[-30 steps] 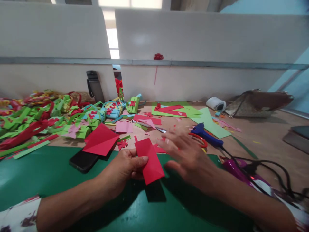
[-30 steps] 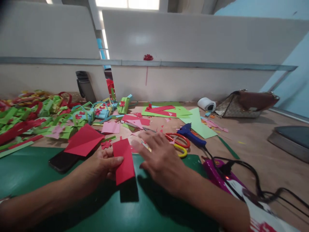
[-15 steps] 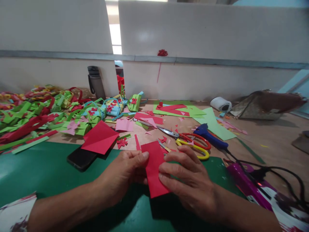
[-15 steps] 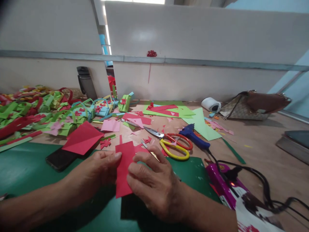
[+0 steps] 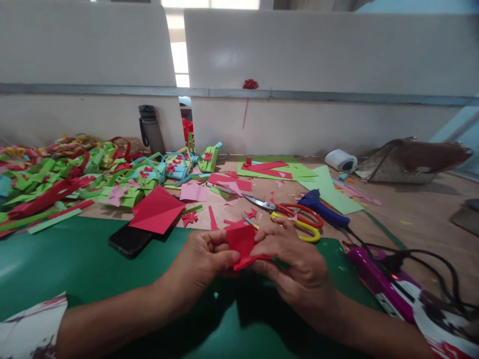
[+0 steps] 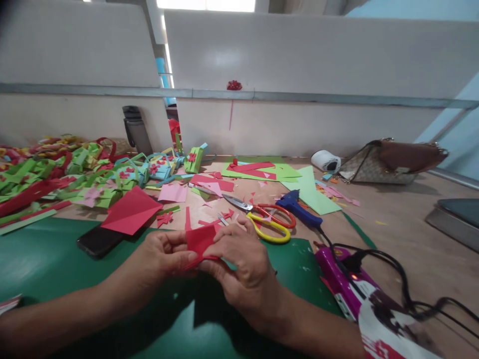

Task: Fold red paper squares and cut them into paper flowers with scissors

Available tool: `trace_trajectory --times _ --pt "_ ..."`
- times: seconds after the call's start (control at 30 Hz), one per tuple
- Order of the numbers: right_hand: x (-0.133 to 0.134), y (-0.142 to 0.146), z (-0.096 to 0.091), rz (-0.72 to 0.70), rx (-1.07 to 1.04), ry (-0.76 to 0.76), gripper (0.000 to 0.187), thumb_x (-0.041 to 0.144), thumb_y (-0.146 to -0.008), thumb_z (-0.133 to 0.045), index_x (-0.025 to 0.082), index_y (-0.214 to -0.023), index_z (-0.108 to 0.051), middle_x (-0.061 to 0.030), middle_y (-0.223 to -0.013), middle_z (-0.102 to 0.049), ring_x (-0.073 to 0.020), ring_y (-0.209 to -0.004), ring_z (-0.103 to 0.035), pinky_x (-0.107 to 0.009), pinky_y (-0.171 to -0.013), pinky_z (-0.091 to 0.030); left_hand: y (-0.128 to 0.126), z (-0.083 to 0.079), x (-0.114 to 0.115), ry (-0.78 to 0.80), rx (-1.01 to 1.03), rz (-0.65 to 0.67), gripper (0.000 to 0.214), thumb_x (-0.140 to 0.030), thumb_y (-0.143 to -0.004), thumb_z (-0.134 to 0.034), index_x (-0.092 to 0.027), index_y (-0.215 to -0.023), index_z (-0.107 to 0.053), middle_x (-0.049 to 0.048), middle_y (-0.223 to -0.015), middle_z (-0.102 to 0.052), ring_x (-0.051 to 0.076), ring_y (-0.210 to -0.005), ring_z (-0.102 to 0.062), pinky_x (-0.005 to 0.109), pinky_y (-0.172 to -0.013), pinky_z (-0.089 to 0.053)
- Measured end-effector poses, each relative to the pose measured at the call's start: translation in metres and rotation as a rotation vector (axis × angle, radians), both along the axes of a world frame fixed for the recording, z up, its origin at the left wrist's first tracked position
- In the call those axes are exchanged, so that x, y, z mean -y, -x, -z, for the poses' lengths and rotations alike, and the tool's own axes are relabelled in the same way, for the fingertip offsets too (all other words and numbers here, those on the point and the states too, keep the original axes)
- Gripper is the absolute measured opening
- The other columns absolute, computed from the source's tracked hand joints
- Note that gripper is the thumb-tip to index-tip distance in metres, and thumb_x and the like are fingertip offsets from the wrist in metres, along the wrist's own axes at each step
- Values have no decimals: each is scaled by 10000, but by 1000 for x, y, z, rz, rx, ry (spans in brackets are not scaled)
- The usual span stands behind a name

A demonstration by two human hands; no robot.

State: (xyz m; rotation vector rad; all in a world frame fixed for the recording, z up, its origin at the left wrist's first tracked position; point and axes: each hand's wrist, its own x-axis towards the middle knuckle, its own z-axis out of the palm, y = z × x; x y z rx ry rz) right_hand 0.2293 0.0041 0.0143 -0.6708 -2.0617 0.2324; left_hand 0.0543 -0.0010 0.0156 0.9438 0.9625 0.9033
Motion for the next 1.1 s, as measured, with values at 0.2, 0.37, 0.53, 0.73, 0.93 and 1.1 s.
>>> trace_trajectory --times 0.2,0.37,0.53,0.73,0.93,1.1 --pt "8 3 -4 122 -133 254 150 133 -779 -644 186 -638 -647 -69 -976 -602 -214 -953 -576 -339 -830 -424 -3 -7 8 -88 -89 49 321 -269 -677 -746 -137 -970 -727 75 -853 -726 156 -716 -622 231 -633 -484" --pt "10 3 -7 99 -150 334 187 92 -750 -645 185 -589 -624 -15 -769 -666 -167 -780 -630 -277 -756 -447 -4 -8 13 -245 -161 117 310 -314 -719 -705 -175 -995 -731 39 -829 -720 151 -705 -602 241 -651 -474" --pt "9 4 -8 108 -178 307 199 108 -748 -632 191 -582 -562 9 -671 -618 -150 -640 -591 -266 -638 -453 -6 -14 18 -180 -164 142 291 -359 -716 -702 -151 -917 -743 44 -718 -710 161 -662 -637 230 -607 -465" --pt "7 3 -4 78 -178 249 196 105 -763 -635 205 -606 -576 14 -674 -620 -155 -627 -592 -283 -631 -472 -6 -9 15 -53 -125 139 277 -341 -687 -735 -150 -889 -732 64 -740 -723 172 -673 -670 228 -603 -464" --pt "5 -5 0 -25 -117 -8 120 81 -788 -645 199 -779 -664 -75 -1021 -612 -232 -1007 -573 -373 -860 -454 -1 0 8 78 14 141 232 -345 -729 -700 -118 -778 -698 84 -718 -705 167 -621 -664 227 -550 -462" --pt "2 -8 6 -43 141 -235 151 112 -771 -632 182 -904 -650 -99 -1015 -566 -310 -1068 -495 -533 -909 -370 -2 -8 11 -41 38 47 191 -305 -720 -725 -120 -740 -683 44 -659 -675 131 -589 -611 232 -607 -478"
